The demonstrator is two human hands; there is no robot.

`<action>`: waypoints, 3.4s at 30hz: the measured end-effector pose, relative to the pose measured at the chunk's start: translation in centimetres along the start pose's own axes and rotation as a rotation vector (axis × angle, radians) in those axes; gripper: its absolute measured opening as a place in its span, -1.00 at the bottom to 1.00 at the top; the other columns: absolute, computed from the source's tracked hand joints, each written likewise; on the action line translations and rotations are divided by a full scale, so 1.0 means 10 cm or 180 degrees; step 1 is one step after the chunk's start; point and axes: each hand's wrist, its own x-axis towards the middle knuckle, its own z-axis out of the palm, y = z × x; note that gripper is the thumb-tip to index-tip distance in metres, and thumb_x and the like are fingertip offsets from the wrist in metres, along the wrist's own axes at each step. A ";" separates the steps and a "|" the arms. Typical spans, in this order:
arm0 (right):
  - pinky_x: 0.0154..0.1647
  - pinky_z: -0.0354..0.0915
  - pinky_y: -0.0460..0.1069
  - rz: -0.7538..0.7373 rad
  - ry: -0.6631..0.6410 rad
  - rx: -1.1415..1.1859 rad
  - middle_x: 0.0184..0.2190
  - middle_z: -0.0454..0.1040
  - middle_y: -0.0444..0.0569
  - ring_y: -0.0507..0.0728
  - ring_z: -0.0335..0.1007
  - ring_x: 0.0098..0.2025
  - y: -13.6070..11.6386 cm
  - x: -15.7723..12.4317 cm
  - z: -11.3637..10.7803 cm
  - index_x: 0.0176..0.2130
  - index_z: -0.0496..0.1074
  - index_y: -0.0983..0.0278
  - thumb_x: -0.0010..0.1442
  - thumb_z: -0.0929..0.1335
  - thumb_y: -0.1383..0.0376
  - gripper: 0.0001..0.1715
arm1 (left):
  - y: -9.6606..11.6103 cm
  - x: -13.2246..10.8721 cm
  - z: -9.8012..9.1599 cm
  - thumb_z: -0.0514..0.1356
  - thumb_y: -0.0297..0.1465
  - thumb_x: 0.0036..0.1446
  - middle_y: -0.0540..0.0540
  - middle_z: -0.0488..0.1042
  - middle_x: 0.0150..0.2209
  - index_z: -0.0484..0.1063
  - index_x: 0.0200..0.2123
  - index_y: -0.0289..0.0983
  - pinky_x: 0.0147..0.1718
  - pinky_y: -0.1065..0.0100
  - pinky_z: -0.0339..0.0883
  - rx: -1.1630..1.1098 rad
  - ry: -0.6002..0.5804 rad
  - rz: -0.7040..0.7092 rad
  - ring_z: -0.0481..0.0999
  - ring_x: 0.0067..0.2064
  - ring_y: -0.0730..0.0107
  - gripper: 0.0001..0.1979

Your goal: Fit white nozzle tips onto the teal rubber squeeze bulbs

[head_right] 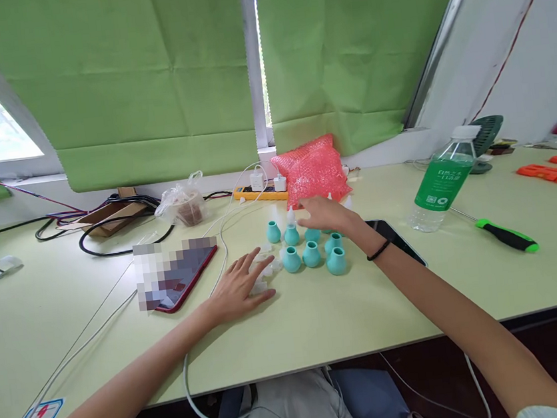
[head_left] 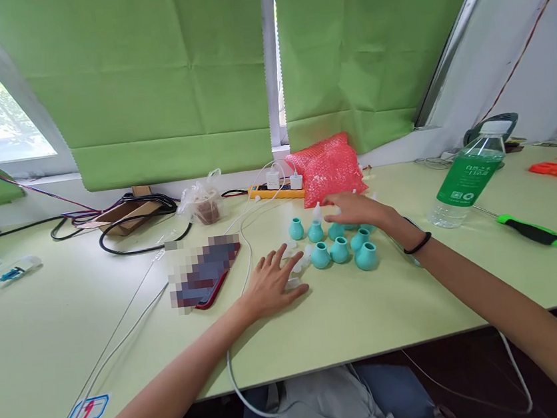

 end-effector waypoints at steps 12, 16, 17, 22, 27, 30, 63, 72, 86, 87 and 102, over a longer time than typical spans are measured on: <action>-0.39 0.30 -0.02 0.0354 0.0970 0.1441 -0.45 0.42 -0.05 0.09 0.36 -0.40 0.09 -0.17 0.32 -0.29 0.28 0.34 -0.22 0.37 0.31 -0.59 | -0.03 0.06 0.04 -0.17 -0.28 0.16 -0.15 0.16 -0.01 0.14 -0.05 -0.22 -0.04 0.19 0.09 -0.0544 0.0823 -0.0414 0.18 0.01 0.29 -0.68; -0.32 0.33 0.02 0.0309 0.2244 0.1540 -0.35 0.42 -0.02 0.09 0.37 -0.37 -0.09 -0.30 0.22 -0.22 0.31 0.30 -0.03 0.29 0.21 -0.66 | 0.01 0.03 -0.05 -0.13 -0.30 0.15 -0.16 0.21 -0.07 0.18 -0.12 -0.25 -0.06 0.20 0.08 -0.0680 0.1337 -0.0537 0.19 -0.02 0.28 -0.73; -0.26 0.31 0.04 0.0290 0.2574 0.1411 -0.29 0.40 -0.01 0.09 0.36 -0.33 -0.16 -0.35 0.15 -0.16 0.28 0.28 0.02 0.26 0.20 -0.63 | 0.02 0.02 -0.07 -0.12 -0.30 0.14 -0.16 0.23 -0.09 0.19 -0.14 -0.26 -0.08 0.22 0.09 -0.0755 0.1445 -0.0485 0.21 -0.05 0.29 -0.74; -0.23 0.27 0.01 -0.0375 0.2268 0.0867 -0.23 0.38 0.02 0.11 0.33 -0.25 -0.67 -0.62 0.06 0.01 0.16 0.18 0.13 0.17 0.21 -0.58 | 0.03 -0.04 -0.14 -0.12 -0.22 0.11 -0.11 0.31 -0.35 0.24 -0.29 -0.31 -0.29 0.35 0.18 -0.1368 0.1680 -0.0093 0.29 -0.30 0.38 -0.70; -0.43 0.24 -0.03 -0.1273 0.0905 0.0901 -0.42 0.43 -0.01 0.09 0.35 -0.42 -1.04 -0.79 0.54 0.00 0.17 0.27 0.14 0.16 0.22 -0.58 | 0.06 -0.03 -0.13 -0.14 -0.19 0.12 0.05 0.18 -0.63 0.22 -0.50 -0.30 -0.56 0.47 0.06 -0.1741 0.0972 -0.0087 0.16 -0.58 0.54 -0.65; -0.49 0.21 -0.05 -0.1121 0.1063 0.1175 -0.47 0.42 -0.01 0.08 0.34 -0.45 -1.10 -0.84 0.71 -0.17 0.26 0.31 0.09 0.20 0.18 -0.67 | 0.10 -0.02 -0.13 -0.17 -0.27 0.15 0.09 0.02 -0.71 0.11 -0.69 -0.30 -0.62 0.46 -0.06 -0.1505 0.0491 -0.0050 0.02 -0.65 0.59 -0.59; -0.26 0.30 0.06 -0.0146 0.1042 0.2469 -0.33 0.48 -0.01 0.16 0.39 -0.31 -1.04 -0.74 0.70 -0.27 0.42 0.26 -0.08 0.33 0.29 -0.72 | 0.10 -0.01 -0.10 -0.02 -0.38 0.10 -0.16 0.23 -0.12 0.22 -0.06 -0.20 -0.15 0.23 0.22 -0.0427 0.1313 0.0376 0.23 -0.09 0.31 -0.70; -0.30 0.32 0.02 -0.0132 0.0684 0.3092 -0.36 0.47 -0.08 0.11 0.38 -0.33 -1.05 -0.74 0.69 -0.24 0.40 0.27 -0.05 0.29 0.37 -0.71 | 0.04 0.01 -0.04 -0.03 -0.42 0.12 -0.15 0.32 -0.13 0.28 -0.14 -0.23 -0.16 0.14 0.17 0.0443 0.1252 0.0756 0.17 -0.07 0.21 -0.76; -0.15 0.30 0.06 -0.0155 0.1234 0.2145 -0.21 0.44 0.06 0.15 0.37 -0.19 -1.10 -0.80 0.72 -0.15 0.37 0.34 -0.05 0.28 0.38 -0.61 | 0.05 0.04 -0.08 0.04 -0.50 0.06 -0.11 0.34 -0.39 0.32 -0.40 -0.30 -0.39 0.35 0.27 0.0097 0.1605 0.1069 0.24 -0.32 0.40 -0.92; -0.17 0.31 0.05 -0.0183 0.1248 0.2024 -0.22 0.44 0.06 0.15 0.38 -0.21 -1.10 -0.80 0.72 -0.15 0.37 0.35 -0.05 0.28 0.37 -0.61 | 0.05 0.05 -0.09 0.03 -0.51 0.06 -0.11 0.34 -0.40 0.32 -0.41 -0.30 -0.39 0.35 0.28 0.0042 0.1592 0.1084 0.24 -0.32 0.41 -0.91; -0.38 0.31 0.00 -0.0384 0.1278 0.1014 -0.37 0.46 0.08 0.14 0.38 -0.37 -1.11 -0.82 0.73 -0.13 0.32 0.42 -0.03 0.24 0.38 -0.59 | 0.12 -0.01 -0.12 -0.01 -0.60 0.04 -0.15 0.35 -0.43 0.34 -0.55 -0.40 -0.41 0.26 0.20 0.1917 0.1353 0.1775 0.28 -0.32 0.29 -0.80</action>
